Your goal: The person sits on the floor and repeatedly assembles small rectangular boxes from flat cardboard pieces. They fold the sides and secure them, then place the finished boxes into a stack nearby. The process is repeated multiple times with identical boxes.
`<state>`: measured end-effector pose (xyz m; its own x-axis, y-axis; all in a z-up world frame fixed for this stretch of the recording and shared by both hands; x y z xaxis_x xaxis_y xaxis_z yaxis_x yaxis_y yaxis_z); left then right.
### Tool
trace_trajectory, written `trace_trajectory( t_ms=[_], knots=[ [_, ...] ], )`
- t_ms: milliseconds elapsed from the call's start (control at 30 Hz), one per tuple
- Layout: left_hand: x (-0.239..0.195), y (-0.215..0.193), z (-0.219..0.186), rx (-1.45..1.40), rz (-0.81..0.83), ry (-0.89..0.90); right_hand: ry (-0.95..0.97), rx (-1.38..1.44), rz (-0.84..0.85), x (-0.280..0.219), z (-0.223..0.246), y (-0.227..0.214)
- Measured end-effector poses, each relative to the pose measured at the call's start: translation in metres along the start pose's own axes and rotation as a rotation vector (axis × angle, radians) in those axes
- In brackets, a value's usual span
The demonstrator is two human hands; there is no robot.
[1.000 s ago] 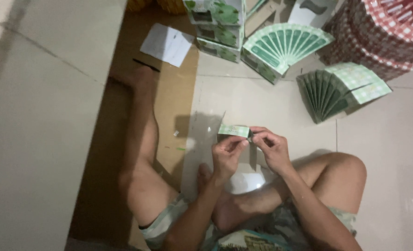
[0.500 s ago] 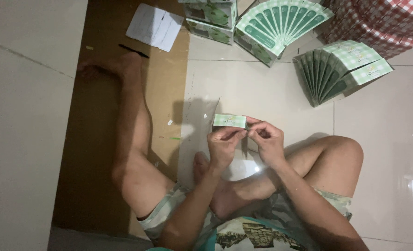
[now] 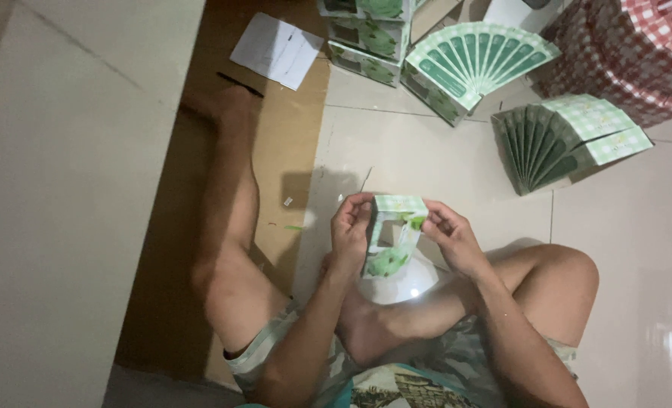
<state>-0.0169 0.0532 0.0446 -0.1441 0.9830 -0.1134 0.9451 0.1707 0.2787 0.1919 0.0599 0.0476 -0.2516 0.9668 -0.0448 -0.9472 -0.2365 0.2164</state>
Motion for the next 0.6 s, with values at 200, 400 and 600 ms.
trace_trajectory(
  t_ms=[200, 400, 600],
  knots=[
    [-0.026, 0.053, -0.068, 0.687, 0.369, 0.011, -0.023, 0.324, -0.149, 0.002, 0.028, 0.011],
    [-0.017, 0.039, -0.019, 0.875, 0.356, -0.010, -0.040, 0.506, -0.260, 0.011, -0.020, -0.047],
    [0.005, -0.007, 0.061, -0.010, 0.304, -0.220, 0.004, -0.205, -0.043, 0.014, -0.007, -0.015]
  ],
)
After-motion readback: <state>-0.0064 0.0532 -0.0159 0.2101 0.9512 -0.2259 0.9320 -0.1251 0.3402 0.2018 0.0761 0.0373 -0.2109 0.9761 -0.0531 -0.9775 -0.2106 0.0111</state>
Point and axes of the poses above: each hand's wrist, its own x-axis towards the middle knuckle, its own y-axis out of the palm, z = x × y, the point moved 7 cm from there along x, towards the middle knuckle, and after that the axes turned 3 degrees about -y, right-handed, at the moved point
